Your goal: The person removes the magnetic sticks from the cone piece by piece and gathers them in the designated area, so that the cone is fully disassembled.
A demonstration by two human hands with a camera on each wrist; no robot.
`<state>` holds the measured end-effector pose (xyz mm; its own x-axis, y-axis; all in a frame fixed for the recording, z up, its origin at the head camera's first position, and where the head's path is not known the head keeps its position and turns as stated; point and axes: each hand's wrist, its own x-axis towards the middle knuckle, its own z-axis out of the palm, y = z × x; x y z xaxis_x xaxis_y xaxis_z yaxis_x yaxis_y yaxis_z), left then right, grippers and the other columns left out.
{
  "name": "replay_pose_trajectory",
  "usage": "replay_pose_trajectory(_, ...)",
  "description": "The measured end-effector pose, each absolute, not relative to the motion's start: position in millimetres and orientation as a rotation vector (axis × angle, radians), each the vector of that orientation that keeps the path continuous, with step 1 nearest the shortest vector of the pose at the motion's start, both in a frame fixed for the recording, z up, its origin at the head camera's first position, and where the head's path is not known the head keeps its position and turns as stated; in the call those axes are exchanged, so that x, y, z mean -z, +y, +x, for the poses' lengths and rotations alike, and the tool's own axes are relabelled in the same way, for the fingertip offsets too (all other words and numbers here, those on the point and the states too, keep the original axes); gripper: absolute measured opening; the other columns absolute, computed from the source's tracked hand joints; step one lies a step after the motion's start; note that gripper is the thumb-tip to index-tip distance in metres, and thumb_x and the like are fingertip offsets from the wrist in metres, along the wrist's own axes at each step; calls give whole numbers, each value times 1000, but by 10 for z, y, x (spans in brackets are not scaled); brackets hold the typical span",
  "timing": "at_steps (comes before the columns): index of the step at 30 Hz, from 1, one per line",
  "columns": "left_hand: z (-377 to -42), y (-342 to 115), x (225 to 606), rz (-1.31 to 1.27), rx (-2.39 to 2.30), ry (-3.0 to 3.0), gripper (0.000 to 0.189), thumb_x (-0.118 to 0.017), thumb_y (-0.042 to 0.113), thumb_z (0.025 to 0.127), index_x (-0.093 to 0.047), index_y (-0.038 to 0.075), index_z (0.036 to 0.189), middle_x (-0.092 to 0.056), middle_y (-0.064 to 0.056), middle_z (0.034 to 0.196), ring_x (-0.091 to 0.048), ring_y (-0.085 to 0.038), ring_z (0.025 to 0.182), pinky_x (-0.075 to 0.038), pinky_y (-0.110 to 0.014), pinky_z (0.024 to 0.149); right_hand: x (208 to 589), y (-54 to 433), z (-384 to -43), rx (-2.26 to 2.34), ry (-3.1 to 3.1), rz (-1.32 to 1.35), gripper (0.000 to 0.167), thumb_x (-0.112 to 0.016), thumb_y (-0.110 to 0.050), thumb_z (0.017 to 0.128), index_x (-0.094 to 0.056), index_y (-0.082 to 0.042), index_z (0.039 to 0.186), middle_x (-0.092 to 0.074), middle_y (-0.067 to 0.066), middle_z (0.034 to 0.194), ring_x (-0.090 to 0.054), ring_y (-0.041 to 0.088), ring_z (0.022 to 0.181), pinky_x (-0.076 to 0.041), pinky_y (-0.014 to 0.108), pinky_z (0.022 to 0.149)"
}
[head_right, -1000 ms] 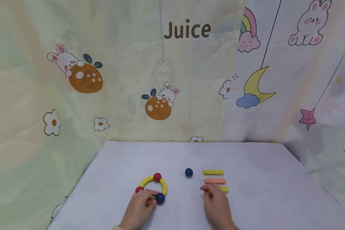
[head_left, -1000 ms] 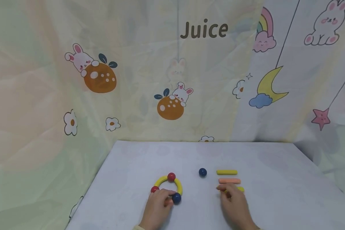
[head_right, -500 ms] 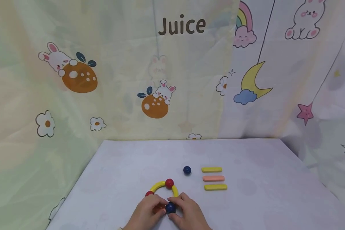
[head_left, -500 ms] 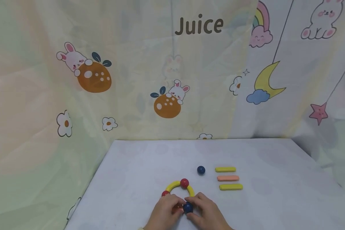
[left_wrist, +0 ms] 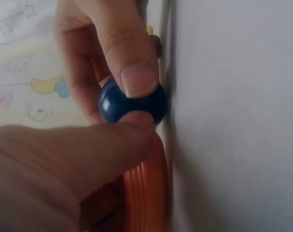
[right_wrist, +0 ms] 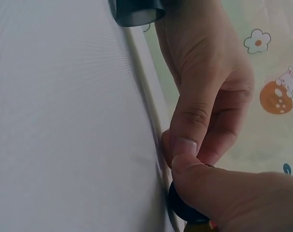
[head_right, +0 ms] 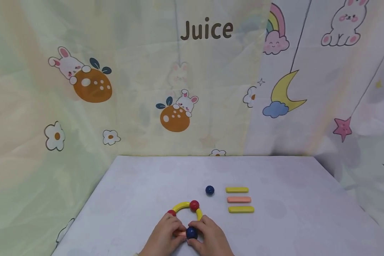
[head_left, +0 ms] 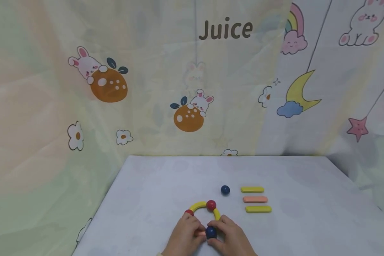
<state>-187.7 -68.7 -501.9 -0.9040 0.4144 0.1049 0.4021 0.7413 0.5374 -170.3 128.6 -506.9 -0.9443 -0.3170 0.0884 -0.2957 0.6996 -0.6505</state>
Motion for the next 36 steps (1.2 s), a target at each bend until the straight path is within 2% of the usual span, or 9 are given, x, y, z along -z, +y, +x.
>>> replay_pose_trajectory(6,-1878,-797,4986,677,-922,2967,10,-79,31,82,-69,29,82,-50,21,78,-42,-3,84,-43,-23,73,5088,1402,-1763,1069,2915,-370,31,-79,-27,79,-68,-27,109,-46,-11,91,-47,5,79,-46,23,69)
replay_pose_trajectory(11,-1913,-888,5041,709,-932,3019,21,-78,33,82,-57,33,76,-46,21,79,-39,-5,87,-39,-24,73,5071,1502,-1825,1033,2997,-168,25,-75,-20,75,-65,-27,97,-47,-6,108,-54,12,94,-52,39,87)
replay_pose_trajectory(14,-1937,-907,5064,625,-977,3076,18,-77,24,83,-61,30,82,-47,18,82,-40,-7,88,-41,-24,72,5059,1512,-1841,1029,3027,-47,20,-76,-22,76,-63,-26,91,-51,-3,115,-57,18,104,-49,48,94)
replay_pose_trajectory(16,-1948,-910,5062,489,-988,3134,19,-78,17,81,-64,25,91,-49,14,91,-42,-8,92,-45,-26,75,5056,1505,-1846,1021,3036,14,19,-78,-24,78,-63,-25,90,-53,-2,117,-57,20,107,-47,50,95)
replay_pose_trajectory(21,-1957,-958,5048,166,-933,3253,46,-73,0,75,-61,10,118,-55,-2,109,-50,-18,98,-46,-39,83,5069,1483,-1850,1031,3049,87,29,-79,-24,80,-65,-19,105,-60,0,117,-58,23,110,-47,50,96)
replay_pose_trajectory(24,-1971,-1025,5069,82,-931,3327,51,-64,-11,72,-60,6,120,-62,-5,104,-54,-22,92,-45,-39,77,5079,1483,-1840,1071,3056,76,41,-80,-24,80,-63,-18,116,-62,0,119,-58,23,114,-46,50,97)
replay_pose_trajectory(28,-2000,-1089,5071,16,-918,3400,55,-61,-17,67,-63,8,116,-65,-4,102,-54,-26,94,-42,-42,76,5091,1480,-1811,1131,3028,-35,41,-82,-26,78,-64,-21,115,-64,-5,115,-59,21,113,-48,48,95)
replay_pose_trajectory(32,-1992,-1014,5018,129,-1036,3399,49,-67,-9,71,-64,14,115,-62,0,113,-51,-23,110,-42,-45,87,5112,1436,-1767,1142,2978,-225,42,-82,-33,77,-64,-24,113,-63,-10,113,-60,15,107,-51,42,92)
replay_pose_trajectory(36,-1917,-887,4991,534,-1066,3229,38,-74,10,82,-65,20,117,-62,9,117,-53,-16,115,-44,-45,96,5111,1346,-1713,1164,2878,-379,52,-80,-45,76,-60,-22,118,-61,-13,110,-58,5,94,-52,30,82)
